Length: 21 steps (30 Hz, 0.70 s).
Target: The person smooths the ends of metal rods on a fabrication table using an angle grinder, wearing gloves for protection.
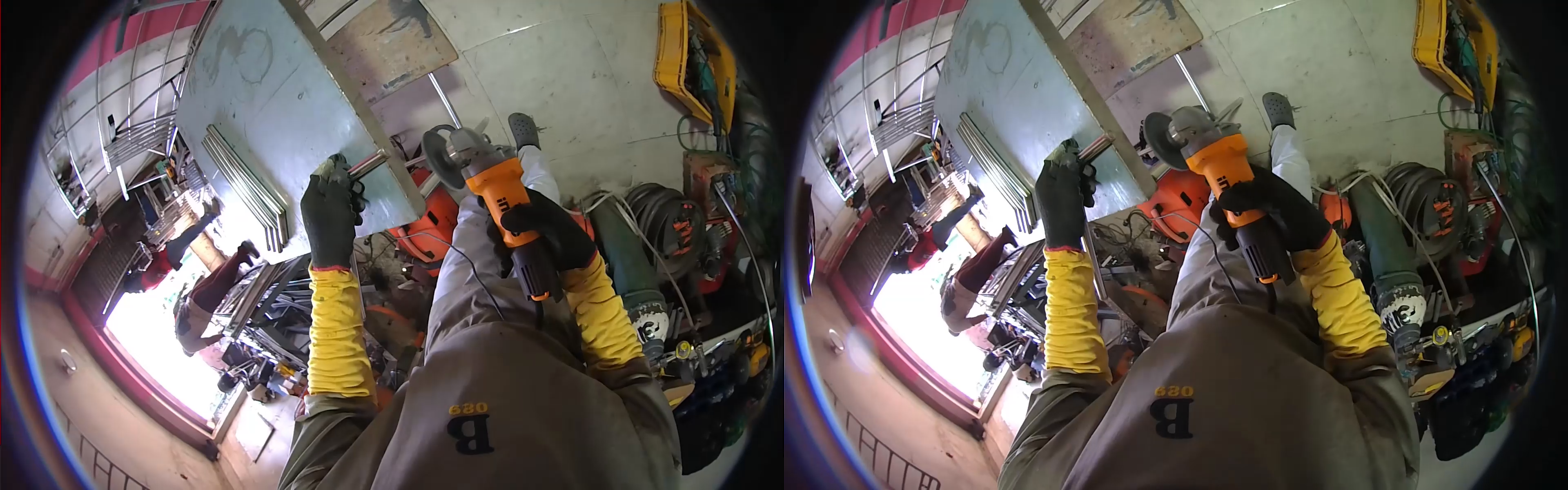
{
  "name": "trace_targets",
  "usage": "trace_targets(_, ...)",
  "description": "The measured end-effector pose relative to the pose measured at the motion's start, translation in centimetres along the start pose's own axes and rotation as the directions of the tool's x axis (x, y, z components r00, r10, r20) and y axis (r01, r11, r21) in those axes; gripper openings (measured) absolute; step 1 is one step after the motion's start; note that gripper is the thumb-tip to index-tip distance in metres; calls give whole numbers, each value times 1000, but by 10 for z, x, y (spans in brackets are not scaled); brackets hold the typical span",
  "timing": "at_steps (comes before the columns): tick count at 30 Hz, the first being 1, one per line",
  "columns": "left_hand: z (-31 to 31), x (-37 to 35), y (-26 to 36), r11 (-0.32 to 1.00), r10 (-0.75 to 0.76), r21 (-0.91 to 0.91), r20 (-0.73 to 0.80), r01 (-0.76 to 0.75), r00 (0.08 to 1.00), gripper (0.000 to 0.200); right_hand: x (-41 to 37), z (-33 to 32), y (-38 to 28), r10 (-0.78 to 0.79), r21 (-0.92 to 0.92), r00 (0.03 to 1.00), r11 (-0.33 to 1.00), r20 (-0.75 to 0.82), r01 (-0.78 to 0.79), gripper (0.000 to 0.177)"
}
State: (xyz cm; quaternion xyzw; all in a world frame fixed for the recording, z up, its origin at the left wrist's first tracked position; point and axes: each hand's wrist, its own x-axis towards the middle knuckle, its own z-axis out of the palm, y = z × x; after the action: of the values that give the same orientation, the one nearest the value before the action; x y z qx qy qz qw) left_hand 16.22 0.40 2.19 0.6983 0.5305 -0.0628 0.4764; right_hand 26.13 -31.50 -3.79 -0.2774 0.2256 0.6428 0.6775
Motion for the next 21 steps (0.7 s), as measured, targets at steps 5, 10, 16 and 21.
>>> trace_targets(5, -2, 3, -5, 1000, 27, 12, 3, -27, 1000, 33, 22, -17, 13, 154, 94, 977, 981, 150, -170, 42)
trace_targets(10, -8, 8, -7, 1000, 22, 20, 44, -23, 999, 33, 25, -18, 14, 159, 172, 965, 965, 209, -196, 39)
trace_targets(16, -16, 14, -5, 1000, -9, 10, 93, 8, 996, 35, 27, -11, 2, 171, 109, 947, 972, 272, -207, 35)
trace_targets(21, -10, 12, 7, 999, -21, 31, 97, 18, 995, 38, 34, -12, 5, 210, 161, 924, 949, 319, -272, 35)
